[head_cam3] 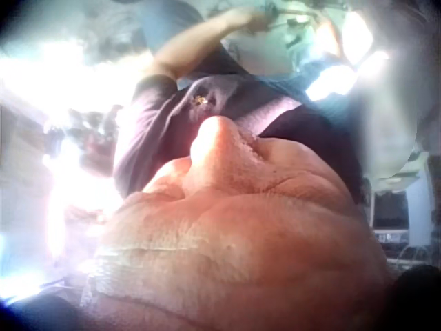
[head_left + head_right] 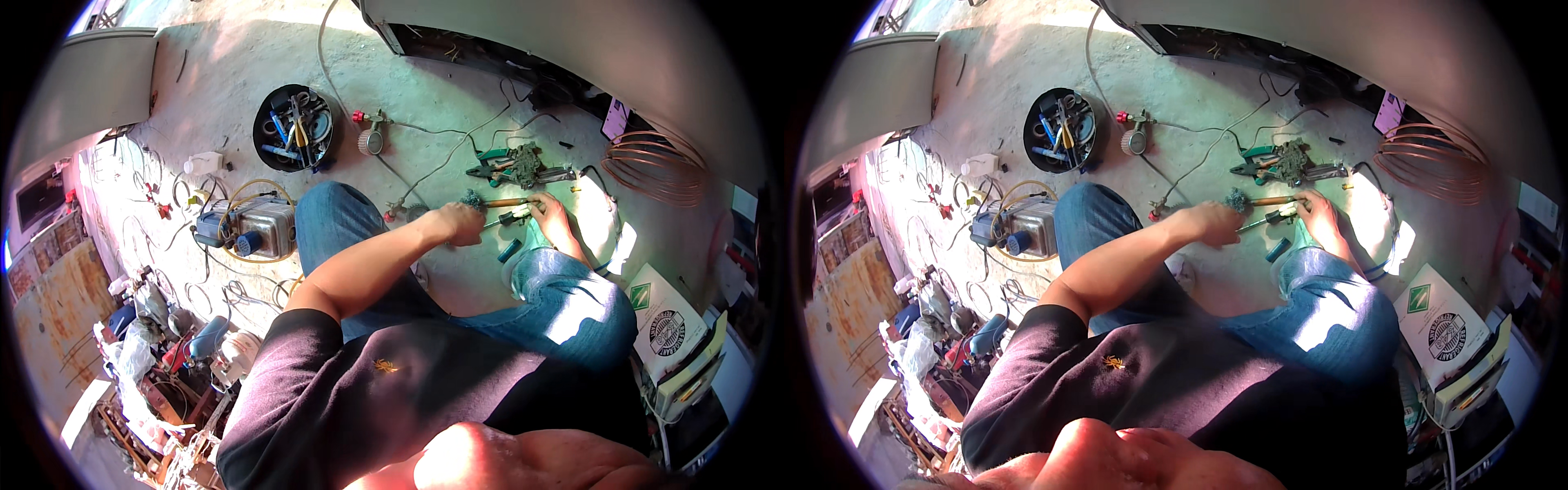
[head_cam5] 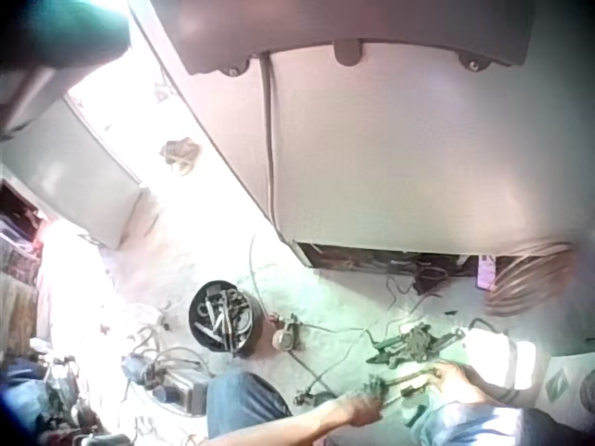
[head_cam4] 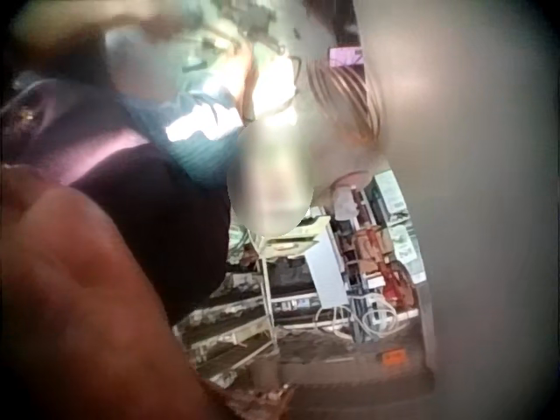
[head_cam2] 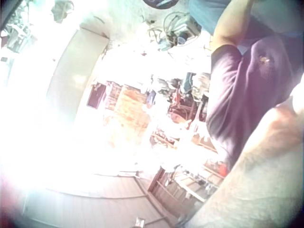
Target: The person sits on the floor and uses a soldering iron to heat and join wires inside an appliance. They manipulate the wires with pliers and their hands, applying heat to the connection points.
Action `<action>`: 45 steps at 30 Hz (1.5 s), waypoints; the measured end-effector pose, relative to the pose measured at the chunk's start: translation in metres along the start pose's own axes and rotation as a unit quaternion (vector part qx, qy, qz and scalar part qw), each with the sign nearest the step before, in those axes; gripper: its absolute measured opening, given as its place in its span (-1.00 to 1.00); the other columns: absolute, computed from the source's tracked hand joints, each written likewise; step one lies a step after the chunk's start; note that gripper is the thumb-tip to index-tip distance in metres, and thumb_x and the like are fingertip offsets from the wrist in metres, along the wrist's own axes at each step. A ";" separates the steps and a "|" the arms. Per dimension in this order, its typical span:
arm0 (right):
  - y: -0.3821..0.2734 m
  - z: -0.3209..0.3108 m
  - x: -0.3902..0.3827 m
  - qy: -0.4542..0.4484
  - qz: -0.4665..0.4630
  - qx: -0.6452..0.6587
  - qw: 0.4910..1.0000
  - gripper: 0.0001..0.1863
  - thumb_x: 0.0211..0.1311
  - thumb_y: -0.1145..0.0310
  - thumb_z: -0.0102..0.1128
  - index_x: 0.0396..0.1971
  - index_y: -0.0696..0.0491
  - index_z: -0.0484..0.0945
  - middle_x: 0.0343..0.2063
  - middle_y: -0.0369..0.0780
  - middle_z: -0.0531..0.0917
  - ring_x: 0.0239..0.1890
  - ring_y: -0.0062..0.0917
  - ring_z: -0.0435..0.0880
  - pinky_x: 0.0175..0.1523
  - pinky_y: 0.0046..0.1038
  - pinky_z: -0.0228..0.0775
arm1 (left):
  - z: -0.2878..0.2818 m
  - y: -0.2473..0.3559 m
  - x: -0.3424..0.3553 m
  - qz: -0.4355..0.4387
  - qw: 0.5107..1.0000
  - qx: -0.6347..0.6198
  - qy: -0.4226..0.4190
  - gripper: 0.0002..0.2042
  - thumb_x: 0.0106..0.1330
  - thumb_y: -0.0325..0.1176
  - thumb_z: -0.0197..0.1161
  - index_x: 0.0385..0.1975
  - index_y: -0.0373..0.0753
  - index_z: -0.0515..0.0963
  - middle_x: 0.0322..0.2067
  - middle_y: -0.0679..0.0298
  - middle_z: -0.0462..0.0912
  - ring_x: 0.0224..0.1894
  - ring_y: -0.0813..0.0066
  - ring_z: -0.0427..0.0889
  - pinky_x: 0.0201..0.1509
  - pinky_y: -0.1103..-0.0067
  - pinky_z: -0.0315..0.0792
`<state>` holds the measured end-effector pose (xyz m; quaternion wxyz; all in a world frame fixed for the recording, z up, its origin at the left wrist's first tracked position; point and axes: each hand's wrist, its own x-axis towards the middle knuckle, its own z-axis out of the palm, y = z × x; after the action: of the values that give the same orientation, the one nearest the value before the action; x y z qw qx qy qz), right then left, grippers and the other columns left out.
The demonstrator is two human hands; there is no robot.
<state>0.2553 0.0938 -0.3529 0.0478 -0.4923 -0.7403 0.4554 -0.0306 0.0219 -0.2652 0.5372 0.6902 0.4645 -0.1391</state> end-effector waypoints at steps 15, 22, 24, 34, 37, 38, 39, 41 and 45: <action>0.021 -0.021 -0.016 0.034 0.107 0.084 0.990 -0.80 0.23 0.46 0.25 -0.15 0.18 0.62 -0.38 -0.13 0.72 -0.33 -0.44 0.71 -0.16 -0.45 0.51 | -0.076 -0.317 -0.124 -0.370 0.829 0.088 0.410 -0.73 0.24 -0.32 0.13 -0.09 -0.22 0.59 0.02 0.05 0.54 0.10 0.03 0.54 0.12 0.23 0.48; 0.015 -0.012 -0.031 0.053 0.128 0.110 0.984 -0.80 0.23 0.51 0.25 -0.16 0.21 0.62 -0.40 -0.15 0.72 -0.32 -0.46 0.70 -0.12 -0.46 0.51 | -0.077 -0.316 -0.100 -0.405 0.800 0.199 0.395 -0.75 0.30 -0.40 0.01 -0.13 -0.25 0.58 -0.05 0.06 0.51 0.05 -0.01 0.53 0.03 0.23 0.54; 0.011 -0.010 -0.031 0.053 0.126 0.130 0.982 -0.80 0.22 0.52 0.25 -0.16 0.20 0.62 -0.39 -0.14 0.71 -0.31 -0.47 0.69 -0.11 -0.46 0.50 | -0.076 -0.323 -0.101 -0.403 0.798 0.221 0.390 -0.76 0.31 -0.39 0.01 -0.14 -0.25 0.58 -0.06 0.07 0.52 0.03 0.02 0.55 0.00 0.25 0.56; 0.045 0.004 -0.037 0.024 0.137 0.124 0.982 -0.80 0.21 0.52 0.24 -0.17 0.21 0.63 -0.40 -0.17 0.71 -0.34 -0.50 0.67 -0.16 -0.50 0.50 | -0.067 -0.341 -0.098 -0.391 0.767 0.265 0.435 -0.81 0.33 -0.37 0.02 -0.23 -0.21 0.59 -0.16 0.13 0.54 -0.09 0.10 0.62 -0.17 0.30 0.60; 0.076 0.011 -0.045 0.028 0.113 0.092 0.989 -0.84 0.23 0.49 0.21 -0.22 0.22 0.64 -0.53 -0.27 0.65 -0.50 -0.65 0.58 -0.35 -0.57 0.46 | -0.067 -0.340 -0.096 -0.393 0.768 0.259 0.435 -0.81 0.33 -0.36 0.03 -0.24 -0.20 0.60 -0.16 0.13 0.54 -0.12 0.10 0.63 -0.16 0.31 0.59; 0.074 0.010 -0.044 0.012 0.165 0.095 0.982 -0.84 0.24 0.46 0.21 -0.25 0.21 0.64 -0.55 -0.28 0.64 -0.53 -0.65 0.56 -0.39 -0.57 0.44 | -0.066 -0.338 -0.098 -0.400 0.770 0.257 0.426 -0.81 0.32 -0.36 0.04 -0.24 -0.20 0.60 -0.17 0.13 0.54 -0.12 0.11 0.64 -0.15 0.31 0.59; 0.064 0.006 -0.043 -0.002 0.215 0.098 0.972 -0.85 0.24 0.44 0.21 -0.28 0.21 0.64 -0.57 -0.28 0.63 -0.55 -0.66 0.54 -0.43 -0.57 0.41 | -0.066 -0.337 -0.101 -0.407 0.770 0.254 0.420 -0.81 0.32 -0.36 0.04 -0.24 -0.20 0.61 -0.17 0.13 0.54 -0.13 0.11 0.64 -0.15 0.31 0.59; 0.054 0.005 -0.046 0.002 0.283 0.143 0.948 -0.82 0.25 0.36 0.22 -0.37 0.19 0.62 -0.61 -0.30 0.59 -0.65 -0.68 0.46 -0.57 -0.56 0.31 | -0.067 -0.337 -0.105 -0.409 0.765 0.255 0.427 -0.81 0.32 -0.36 0.04 -0.23 -0.19 0.61 -0.17 0.13 0.54 -0.15 0.11 0.65 -0.15 0.31 0.58; 0.059 0.012 -0.046 0.036 0.257 0.129 0.957 -0.81 0.25 0.35 0.23 -0.41 0.19 0.62 -0.65 -0.30 0.58 -0.68 -0.67 0.44 -0.58 -0.55 0.25 | -0.068 -0.339 -0.103 -0.401 0.768 0.252 0.430 -0.80 0.32 -0.36 0.04 -0.22 -0.16 0.61 -0.18 0.13 0.53 -0.14 0.11 0.64 -0.16 0.30 0.58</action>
<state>0.3129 0.0564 -0.3851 0.0189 -0.6714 -0.5220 0.5258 -0.3741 0.0275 -0.3749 -0.0170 0.5392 0.8298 -0.1430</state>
